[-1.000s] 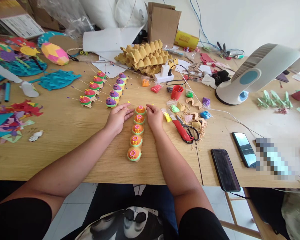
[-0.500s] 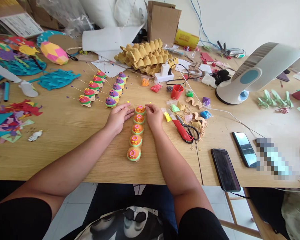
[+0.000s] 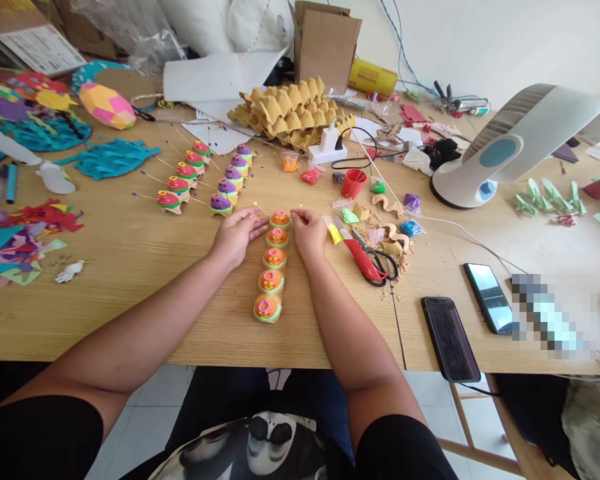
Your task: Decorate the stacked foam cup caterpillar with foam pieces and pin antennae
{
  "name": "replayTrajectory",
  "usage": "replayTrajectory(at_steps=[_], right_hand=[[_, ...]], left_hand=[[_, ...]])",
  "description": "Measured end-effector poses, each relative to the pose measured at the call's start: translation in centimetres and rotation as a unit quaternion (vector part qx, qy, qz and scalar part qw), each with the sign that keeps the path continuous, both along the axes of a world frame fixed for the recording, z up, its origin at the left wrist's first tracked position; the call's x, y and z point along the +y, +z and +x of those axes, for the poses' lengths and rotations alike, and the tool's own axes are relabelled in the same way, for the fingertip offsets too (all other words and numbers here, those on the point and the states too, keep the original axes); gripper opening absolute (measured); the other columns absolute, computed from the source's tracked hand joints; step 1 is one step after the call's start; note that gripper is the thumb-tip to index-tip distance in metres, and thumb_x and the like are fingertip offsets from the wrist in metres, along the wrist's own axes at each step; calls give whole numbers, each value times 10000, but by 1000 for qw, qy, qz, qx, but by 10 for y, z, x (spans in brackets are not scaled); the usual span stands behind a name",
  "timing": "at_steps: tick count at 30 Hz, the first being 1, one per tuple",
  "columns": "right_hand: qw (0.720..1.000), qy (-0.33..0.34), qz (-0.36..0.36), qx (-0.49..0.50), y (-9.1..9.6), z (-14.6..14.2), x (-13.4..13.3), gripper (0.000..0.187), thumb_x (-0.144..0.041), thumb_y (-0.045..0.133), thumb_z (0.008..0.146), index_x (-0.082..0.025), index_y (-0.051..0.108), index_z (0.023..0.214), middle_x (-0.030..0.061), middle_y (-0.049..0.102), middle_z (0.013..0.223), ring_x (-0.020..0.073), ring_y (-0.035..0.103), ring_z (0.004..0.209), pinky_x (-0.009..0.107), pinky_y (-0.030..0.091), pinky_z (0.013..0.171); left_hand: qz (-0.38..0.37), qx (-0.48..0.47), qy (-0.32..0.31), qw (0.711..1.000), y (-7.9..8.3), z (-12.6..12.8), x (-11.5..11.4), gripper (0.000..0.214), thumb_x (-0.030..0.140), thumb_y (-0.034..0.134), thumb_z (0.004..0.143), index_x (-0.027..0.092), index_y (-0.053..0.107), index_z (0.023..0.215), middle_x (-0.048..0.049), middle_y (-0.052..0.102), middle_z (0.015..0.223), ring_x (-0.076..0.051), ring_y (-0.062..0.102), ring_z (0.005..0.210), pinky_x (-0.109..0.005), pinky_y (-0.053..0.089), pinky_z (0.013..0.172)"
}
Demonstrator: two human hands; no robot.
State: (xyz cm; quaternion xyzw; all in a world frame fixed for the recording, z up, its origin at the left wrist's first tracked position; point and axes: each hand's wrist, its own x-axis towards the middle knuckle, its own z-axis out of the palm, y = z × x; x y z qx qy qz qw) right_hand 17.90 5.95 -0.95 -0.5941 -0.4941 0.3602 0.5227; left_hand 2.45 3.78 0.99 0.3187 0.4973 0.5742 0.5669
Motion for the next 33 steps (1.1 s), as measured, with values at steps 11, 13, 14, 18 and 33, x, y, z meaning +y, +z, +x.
replayTrajectory(at_steps=[11,13,14,18,33], right_hand=[[1000,2,8,-6,-2,-1,1,178,-269,642,819,-159,760,894,54,794,923,200,724,866,325,555,833],[1000,2,7,-7,-2,-1,2,178,-270,640,820,-160,760,893,52,795,921,197,723,866,320,554,834],[1000,3,7,-8,-2,-1,2,178,-272,639,821,-163,760,893,50,795,919,195,722,864,318,553,832],[1000,3,11,-8,-3,-1,2,178,-278,641,820,-167,761,892,49,793,910,195,720,854,321,552,821],[999,-2,15,-31,-1,-1,0,166,-272,639,817,-176,761,877,37,784,872,195,698,822,323,539,815]], left_hand=[[5,3,-3,1000,-1,0,0,208,121,518,910,141,657,1063,-84,690,1098,-153,714,989,-332,580,933],[6,6,-4,1000,-1,0,0,204,129,529,907,145,658,1064,-80,687,1099,-153,712,997,-335,575,945],[6,6,-4,1000,-1,-1,0,203,131,534,904,147,658,1064,-80,686,1103,-153,711,999,-338,574,949],[6,2,-3,1000,-1,0,0,210,119,521,904,143,659,1060,-87,681,1113,-153,711,995,-341,578,941],[9,4,-6,1000,-2,0,-1,212,121,512,914,143,663,1062,-88,691,1137,-151,712,1005,-323,578,936]])
